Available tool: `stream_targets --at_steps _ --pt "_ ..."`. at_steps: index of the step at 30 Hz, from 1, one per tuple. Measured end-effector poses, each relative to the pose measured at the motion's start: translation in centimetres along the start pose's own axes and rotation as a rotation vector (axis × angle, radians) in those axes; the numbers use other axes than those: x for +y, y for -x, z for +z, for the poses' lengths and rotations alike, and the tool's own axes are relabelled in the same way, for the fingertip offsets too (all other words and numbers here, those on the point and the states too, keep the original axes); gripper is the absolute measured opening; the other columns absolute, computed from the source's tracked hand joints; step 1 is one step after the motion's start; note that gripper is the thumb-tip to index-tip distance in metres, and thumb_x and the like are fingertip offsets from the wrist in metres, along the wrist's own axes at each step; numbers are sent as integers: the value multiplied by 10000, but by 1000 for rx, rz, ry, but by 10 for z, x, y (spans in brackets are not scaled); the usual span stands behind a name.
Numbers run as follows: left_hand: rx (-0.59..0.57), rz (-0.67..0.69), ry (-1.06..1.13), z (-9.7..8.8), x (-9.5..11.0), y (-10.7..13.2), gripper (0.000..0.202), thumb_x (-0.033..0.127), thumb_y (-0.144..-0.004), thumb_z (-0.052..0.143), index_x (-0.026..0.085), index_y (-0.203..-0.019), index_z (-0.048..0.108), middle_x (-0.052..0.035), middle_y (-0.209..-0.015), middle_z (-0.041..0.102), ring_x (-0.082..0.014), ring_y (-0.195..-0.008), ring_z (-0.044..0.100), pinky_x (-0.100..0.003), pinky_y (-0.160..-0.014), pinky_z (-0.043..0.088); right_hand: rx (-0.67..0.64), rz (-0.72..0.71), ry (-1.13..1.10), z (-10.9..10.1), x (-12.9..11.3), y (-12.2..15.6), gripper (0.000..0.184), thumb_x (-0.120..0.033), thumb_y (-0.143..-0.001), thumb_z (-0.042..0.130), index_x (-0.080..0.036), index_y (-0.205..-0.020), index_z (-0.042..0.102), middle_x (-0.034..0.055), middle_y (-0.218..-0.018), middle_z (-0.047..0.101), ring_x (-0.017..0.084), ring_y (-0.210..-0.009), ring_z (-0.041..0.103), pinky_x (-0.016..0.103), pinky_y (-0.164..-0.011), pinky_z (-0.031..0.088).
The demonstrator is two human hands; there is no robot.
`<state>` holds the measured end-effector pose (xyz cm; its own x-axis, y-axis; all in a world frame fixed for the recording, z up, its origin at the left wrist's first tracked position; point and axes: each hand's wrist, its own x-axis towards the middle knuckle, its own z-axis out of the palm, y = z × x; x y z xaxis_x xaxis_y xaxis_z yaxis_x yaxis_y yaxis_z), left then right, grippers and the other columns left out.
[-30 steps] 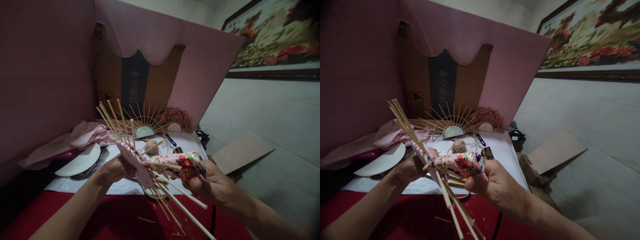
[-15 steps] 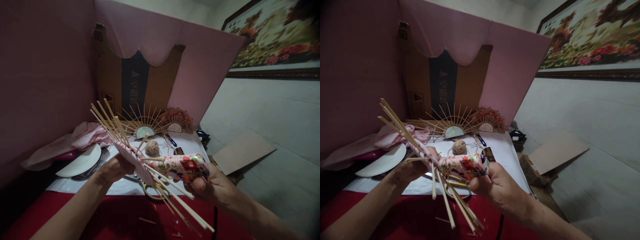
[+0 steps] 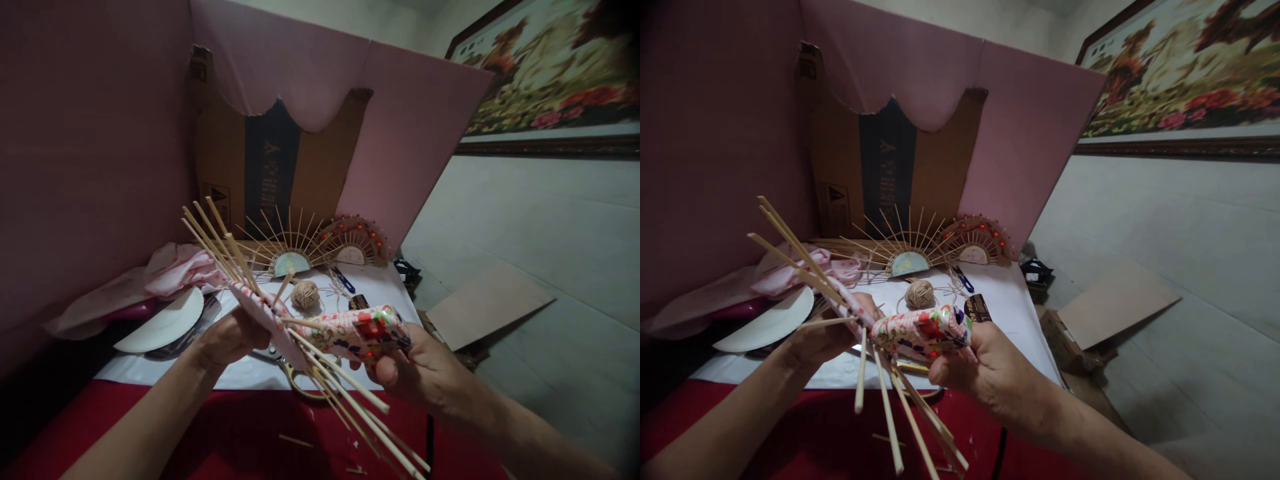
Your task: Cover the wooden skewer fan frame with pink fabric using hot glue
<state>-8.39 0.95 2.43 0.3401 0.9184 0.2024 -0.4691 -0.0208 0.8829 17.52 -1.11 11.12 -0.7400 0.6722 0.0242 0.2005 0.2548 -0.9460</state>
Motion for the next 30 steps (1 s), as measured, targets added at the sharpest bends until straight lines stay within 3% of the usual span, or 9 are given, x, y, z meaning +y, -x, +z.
stream_targets --at_steps 7,11,16,30 --pt "2 13 59 -5 -3 0 223 146 -579 721 140 -781 628 -10 -693 694 -151 -648 639 -259 -626 488 11 22 77 -4 8 0 495 -599 -836 436 -153 -640 521 -55 -584 301 83 -525 216 227 -483 222" --pt "-29 35 80 -7 -5 -1 199 115 -604 705 137 -791 639 -15 -705 704 -150 -659 648 -253 -636 498 32 4 116 -3 5 0 509 -606 -833 431 -148 -666 580 -39 -598 367 87 -533 266 224 -493 258" --pt "-38 55 90 -6 -6 -1 278 93 -541 743 149 -799 656 -13 -750 712 -161 -689 650 -248 -645 497 24 -9 137 -2 -1 0 434 -549 -834 490 -157 -733 646 -22 -617 465 93 -541 331 223 -518 306" --pt "-42 40 14 -7 -4 -1 145 163 -603 724 147 -739 679 -34 -664 695 -167 -610 619 -257 -574 466 28 -2 145 -2 -2 0 408 -515 -843 499 -145 -729 627 8 -680 545 118 -627 441 223 -573 357"
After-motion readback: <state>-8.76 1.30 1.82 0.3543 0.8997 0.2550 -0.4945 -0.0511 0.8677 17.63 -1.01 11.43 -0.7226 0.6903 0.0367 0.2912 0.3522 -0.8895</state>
